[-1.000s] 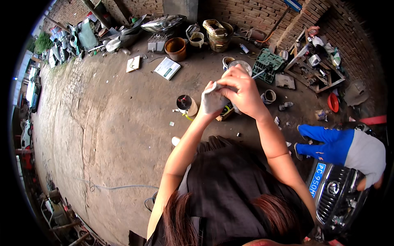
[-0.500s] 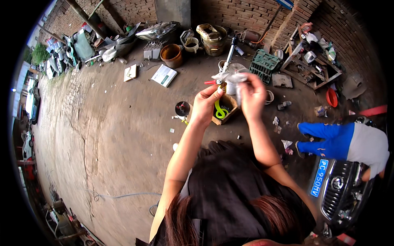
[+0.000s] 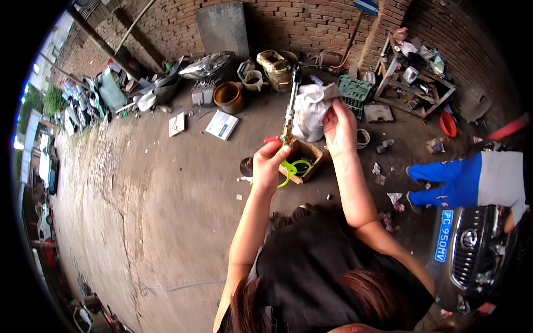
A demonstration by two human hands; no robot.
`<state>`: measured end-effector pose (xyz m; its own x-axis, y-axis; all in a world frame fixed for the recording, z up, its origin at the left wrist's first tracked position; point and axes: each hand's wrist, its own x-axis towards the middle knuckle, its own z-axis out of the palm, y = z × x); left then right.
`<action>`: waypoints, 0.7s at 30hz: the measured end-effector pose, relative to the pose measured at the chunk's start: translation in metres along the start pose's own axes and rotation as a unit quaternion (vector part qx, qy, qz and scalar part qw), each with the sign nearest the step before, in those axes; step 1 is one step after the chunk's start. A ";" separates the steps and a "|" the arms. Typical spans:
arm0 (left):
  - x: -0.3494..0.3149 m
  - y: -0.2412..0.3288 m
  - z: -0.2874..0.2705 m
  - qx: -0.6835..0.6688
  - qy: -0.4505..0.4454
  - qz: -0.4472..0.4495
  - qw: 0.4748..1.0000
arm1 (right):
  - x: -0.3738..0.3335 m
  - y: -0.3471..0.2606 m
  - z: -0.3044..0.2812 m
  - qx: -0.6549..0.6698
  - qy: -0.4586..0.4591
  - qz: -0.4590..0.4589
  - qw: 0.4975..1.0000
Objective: The person assembles a handheld pressure sprayer by attaching a green hose to a white tank and connecting a metal spray gun. They wipe the components with a cloth and manipulate the parts to secure the connections.
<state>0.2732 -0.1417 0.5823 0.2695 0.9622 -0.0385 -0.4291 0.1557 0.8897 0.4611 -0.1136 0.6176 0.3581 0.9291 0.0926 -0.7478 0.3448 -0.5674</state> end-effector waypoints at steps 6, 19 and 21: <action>-0.008 -0.009 0.010 0.110 -0.019 0.078 0.991 | 0.010 -0.018 0.041 0.099 -0.078 -0.033 0.992; -0.022 0.002 0.026 0.319 -0.037 0.166 0.932 | 0.000 -0.017 0.046 -0.366 0.003 -0.174 0.914; -0.022 0.001 0.026 0.315 -0.040 0.170 0.933 | 0.000 -0.012 0.055 -0.319 0.079 -0.243 0.913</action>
<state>0.2893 -0.1690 0.5956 0.2840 0.9087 0.3059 0.0842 -0.3414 0.9361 0.4396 -0.1107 0.6696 0.6748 0.6386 0.3700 -0.0196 0.5166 -0.8560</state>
